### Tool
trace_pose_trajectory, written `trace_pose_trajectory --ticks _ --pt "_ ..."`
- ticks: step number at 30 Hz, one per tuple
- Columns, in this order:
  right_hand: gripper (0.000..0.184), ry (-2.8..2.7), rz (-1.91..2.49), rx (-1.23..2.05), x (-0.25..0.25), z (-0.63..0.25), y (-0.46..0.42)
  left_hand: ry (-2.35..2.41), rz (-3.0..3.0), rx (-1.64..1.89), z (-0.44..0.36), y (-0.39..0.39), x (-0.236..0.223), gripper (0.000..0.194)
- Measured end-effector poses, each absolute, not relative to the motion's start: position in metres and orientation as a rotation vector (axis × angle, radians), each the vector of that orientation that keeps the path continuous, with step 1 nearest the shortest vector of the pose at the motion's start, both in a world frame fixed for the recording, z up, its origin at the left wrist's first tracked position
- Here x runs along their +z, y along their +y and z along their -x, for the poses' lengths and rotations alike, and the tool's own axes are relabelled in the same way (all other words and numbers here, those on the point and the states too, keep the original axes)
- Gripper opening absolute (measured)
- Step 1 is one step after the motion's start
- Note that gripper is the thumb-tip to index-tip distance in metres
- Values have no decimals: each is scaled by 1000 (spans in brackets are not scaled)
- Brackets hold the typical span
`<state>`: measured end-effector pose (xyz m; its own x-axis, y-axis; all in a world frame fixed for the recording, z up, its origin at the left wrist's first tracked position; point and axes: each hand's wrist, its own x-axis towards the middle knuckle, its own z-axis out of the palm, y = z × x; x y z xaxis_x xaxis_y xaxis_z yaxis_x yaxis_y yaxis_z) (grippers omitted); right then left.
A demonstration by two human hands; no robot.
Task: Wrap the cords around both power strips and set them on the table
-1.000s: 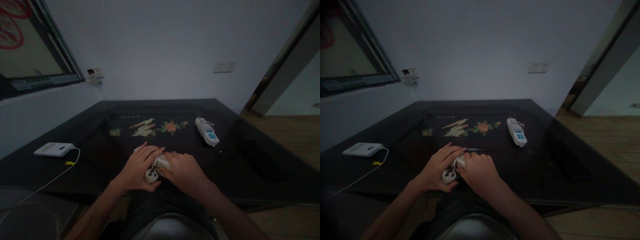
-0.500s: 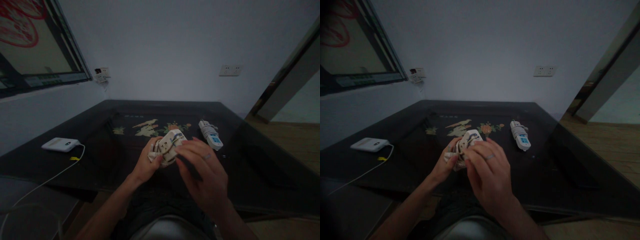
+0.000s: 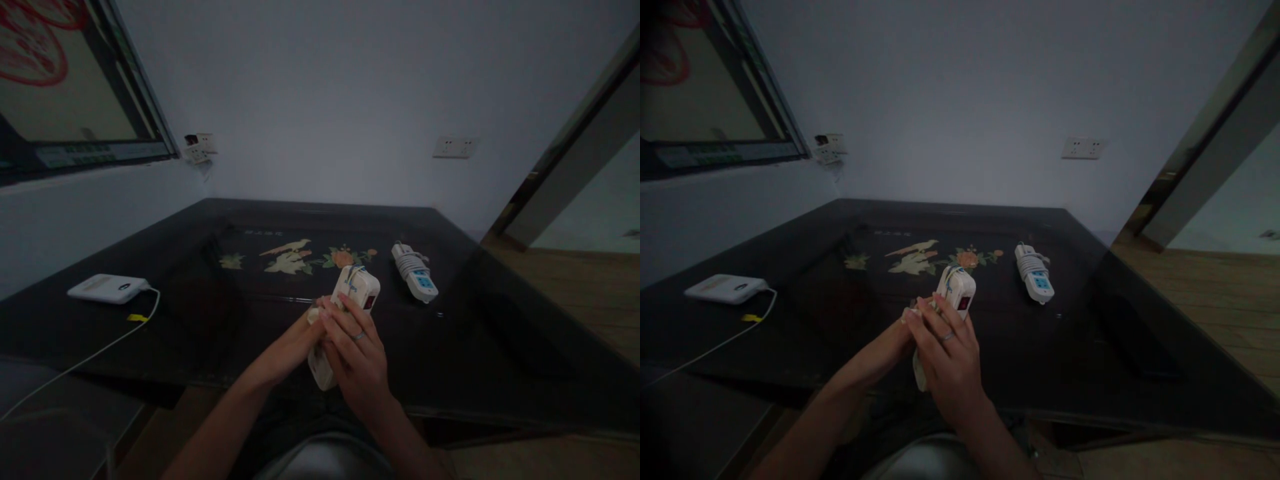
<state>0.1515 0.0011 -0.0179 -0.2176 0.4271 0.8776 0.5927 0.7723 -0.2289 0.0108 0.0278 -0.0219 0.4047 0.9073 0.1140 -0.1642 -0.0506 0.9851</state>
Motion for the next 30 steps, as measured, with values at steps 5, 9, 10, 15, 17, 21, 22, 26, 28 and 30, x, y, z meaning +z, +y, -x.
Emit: trace_pose_trajectory --ticks 5,9,10,15,17,21,22,26,28,30 --pt "45 -1762 786 -49 -11 -158 -1 532 -1187 885 -1 21 -13 59" --pt "42 -1615 797 60 -9 -163 -1 569 -1006 962 -13 12 -17 69" --pt "42 -1585 785 72 -10 -163 -1 597 -952 1023 -19 9 -22 65" --pt "44 -1549 712 88 -18 -157 -3 650 -720 1209 -39 -10 -42 57" --pt "45 -1534 703 95 -19 -156 -5 617 -681 1167 -40 -15 -42 73" --pt "44 -1512 707 116 -20 -159 -6 623 -703 1081 -38 -20 -34 95" --pt "42 -1514 721 116 -20 -161 -6 645 -709 1102 -37 -20 -32 96" --pt "35 -1606 767 127 -21 -171 -7 729 -697 1214 -35 -21 -29 96" --pt "33 -1577 780 179 -20 -175 -8 737 -691 1190 -34 -22 -29 95" --pt "29 -1486 792 220 -17 -178 -7 734 -693 1158 -32 -23 -29 93"
